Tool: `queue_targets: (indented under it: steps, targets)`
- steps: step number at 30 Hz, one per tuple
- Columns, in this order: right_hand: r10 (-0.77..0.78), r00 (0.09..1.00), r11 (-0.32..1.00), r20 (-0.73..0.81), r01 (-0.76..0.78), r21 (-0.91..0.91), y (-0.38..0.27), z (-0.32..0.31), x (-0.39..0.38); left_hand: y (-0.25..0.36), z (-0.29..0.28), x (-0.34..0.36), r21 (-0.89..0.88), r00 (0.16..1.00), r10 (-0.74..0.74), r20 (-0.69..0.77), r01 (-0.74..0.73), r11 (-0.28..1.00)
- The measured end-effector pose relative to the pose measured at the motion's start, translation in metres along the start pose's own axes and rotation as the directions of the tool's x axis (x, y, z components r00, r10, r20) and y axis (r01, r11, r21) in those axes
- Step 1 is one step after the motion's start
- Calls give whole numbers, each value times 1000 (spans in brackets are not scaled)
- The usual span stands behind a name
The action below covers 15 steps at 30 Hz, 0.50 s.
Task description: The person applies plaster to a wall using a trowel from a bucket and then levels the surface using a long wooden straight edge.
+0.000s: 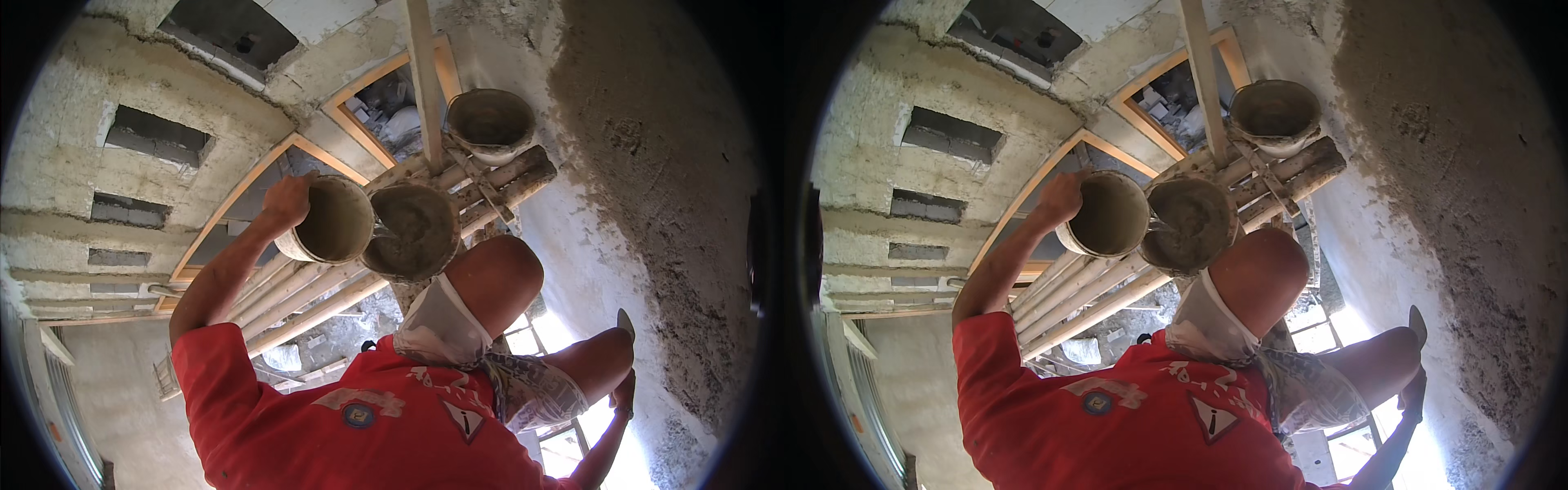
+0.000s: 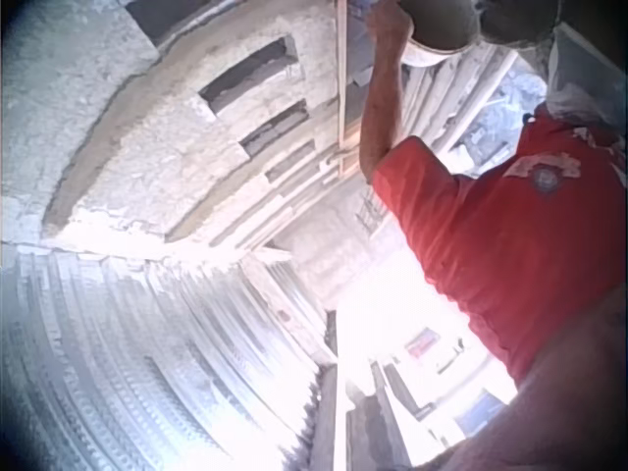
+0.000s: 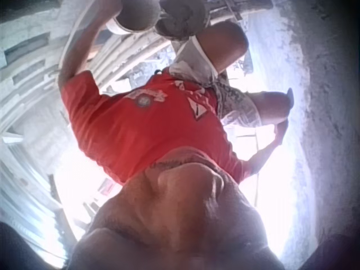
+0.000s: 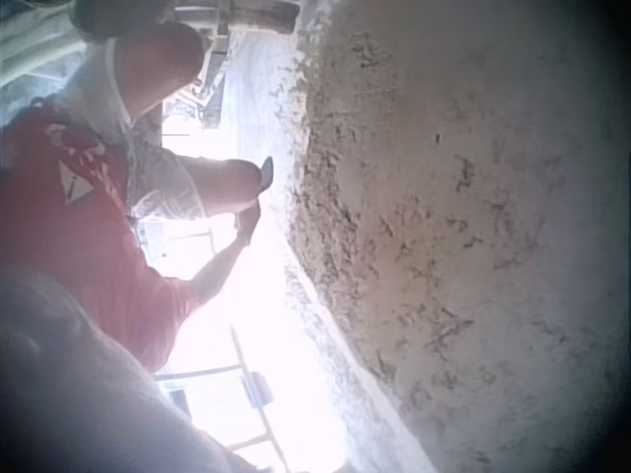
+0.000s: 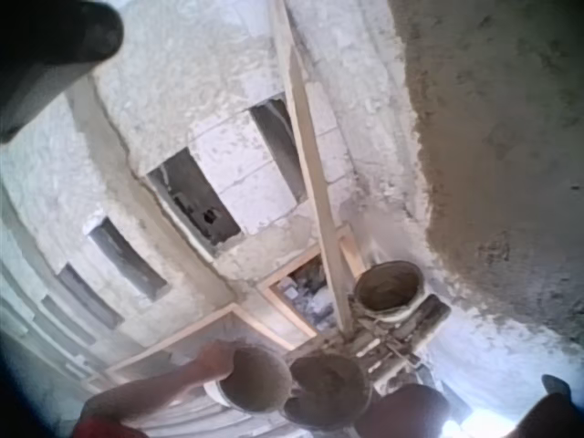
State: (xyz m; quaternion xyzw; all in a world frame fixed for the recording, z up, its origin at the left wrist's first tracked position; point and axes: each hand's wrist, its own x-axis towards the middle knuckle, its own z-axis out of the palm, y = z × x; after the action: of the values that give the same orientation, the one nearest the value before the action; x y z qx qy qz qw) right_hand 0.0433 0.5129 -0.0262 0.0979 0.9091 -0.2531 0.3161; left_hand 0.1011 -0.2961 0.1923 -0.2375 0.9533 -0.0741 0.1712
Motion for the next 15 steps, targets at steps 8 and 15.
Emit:
queue_targets:
  steps: [8,15]
  targets:
    - [1,1000,1000,6,-1,5,4,0,-2,-3,3,2,-15,1000,-7,-1,7,1000]
    - [-242,969,966,46,245,-82,-83,-41,18,-93,76,9,-205,964,101,-245,-153,967]
